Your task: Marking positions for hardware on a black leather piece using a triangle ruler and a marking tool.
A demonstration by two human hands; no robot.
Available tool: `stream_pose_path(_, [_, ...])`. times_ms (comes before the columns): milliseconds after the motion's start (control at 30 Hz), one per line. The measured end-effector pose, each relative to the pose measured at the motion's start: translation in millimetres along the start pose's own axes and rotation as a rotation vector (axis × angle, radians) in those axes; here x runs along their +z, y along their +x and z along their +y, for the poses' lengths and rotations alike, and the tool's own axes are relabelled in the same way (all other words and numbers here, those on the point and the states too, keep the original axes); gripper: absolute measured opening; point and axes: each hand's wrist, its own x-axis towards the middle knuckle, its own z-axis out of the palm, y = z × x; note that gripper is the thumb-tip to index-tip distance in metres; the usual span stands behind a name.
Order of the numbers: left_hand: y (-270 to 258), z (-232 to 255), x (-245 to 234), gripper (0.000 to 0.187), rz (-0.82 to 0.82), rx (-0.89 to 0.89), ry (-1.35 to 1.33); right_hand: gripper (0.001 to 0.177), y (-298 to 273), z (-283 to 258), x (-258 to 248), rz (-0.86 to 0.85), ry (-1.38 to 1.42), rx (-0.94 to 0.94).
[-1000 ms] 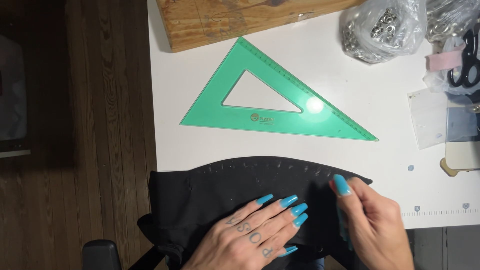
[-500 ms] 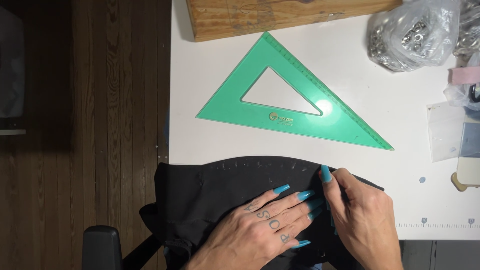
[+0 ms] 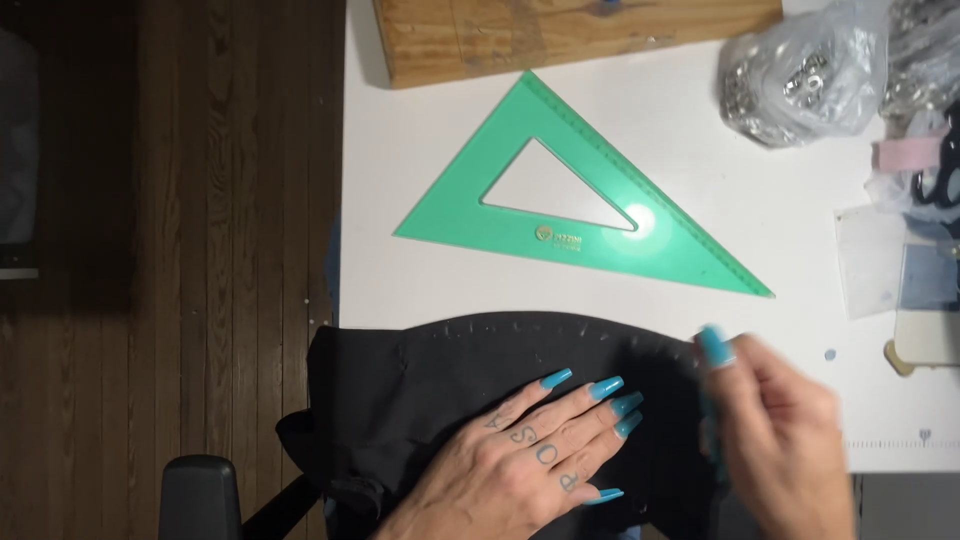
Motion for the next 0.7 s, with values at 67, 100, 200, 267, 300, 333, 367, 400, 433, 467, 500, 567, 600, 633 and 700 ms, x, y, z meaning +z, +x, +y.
stream_pose_path(67, [6, 0, -7, 0.04, 0.008, -0.013, -0.02, 0.036, 3, -6, 11, -0.088, -0.004, -0.067])
stream_pose_path(100, [9, 2, -10, 0.043, 0.008, -0.013, -0.06, 0.037, 1, -8, 16, -0.162, -0.012, -0.113])
stream_pose_path(200, [4, -2, -1, 0.041, -0.021, -0.022, -0.023, 0.042, 10, -3, 23, -0.191, -0.169, -0.113])
stream_pose_path(267, [2, -3, 0, 0.037, -0.007, -0.023, -0.031, 0.042, 14, 0, 23, -0.205, -0.232, -0.135])
stream_pose_path(300, [-1, -2, 1, 0.034, -0.003, -0.018, -0.054, 0.042, 13, 3, 23, -0.212, -0.296, -0.139])
stream_pose_path(333, [-2, -2, 1, 0.034, -0.003, -0.028, -0.054, 0.042, 13, 3, 25, -0.222, -0.297, -0.139])
stream_pose_path(367, [-2, -3, 2, 0.035, 0.002, -0.02, -0.043, 0.04, 13, 3, 25, -0.206, -0.326, -0.195])
stream_pose_path(400, [-1, -4, 3, 0.036, 0.007, -0.012, -0.033, 0.038, 14, 4, 25, -0.19, -0.354, -0.25])
stream_pose_path(433, [-2, -5, 5, 0.036, 0.011, -0.011, -0.032, 0.038, 14, 3, 26, -0.188, -0.357, -0.253])
stream_pose_path(467, [-2, -5, 8, 0.039, -0.03, -0.023, -0.035, 0.038, 14, 3, 26, -0.176, -0.39, -0.254])
stream_pose_path(500, [-5, -5, 10, 0.042, -0.074, -0.041, -0.038, 0.037, 13, 3, 28, -0.171, -0.421, -0.254])
stream_pose_path(567, [-3, -4, 6, 0.04, -0.043, -0.043, -0.05, 0.038, 12, 2, 29, -0.174, -0.418, -0.231])
stream_pose_path(600, [-1, -4, 4, 0.039, -0.011, -0.039, -0.062, 0.039, 12, 1, 29, -0.173, -0.416, -0.207])
stream_pose_path(633, [-1, -4, 4, 0.039, -0.01, -0.037, -0.06, 0.039, 12, 1, 29, -0.17, -0.415, -0.209])
stream_pose_path(700, [0, -4, 3, 0.039, -0.034, -0.044, -0.101, 0.038, 11, 1, 30, -0.148, -0.427, -0.249])
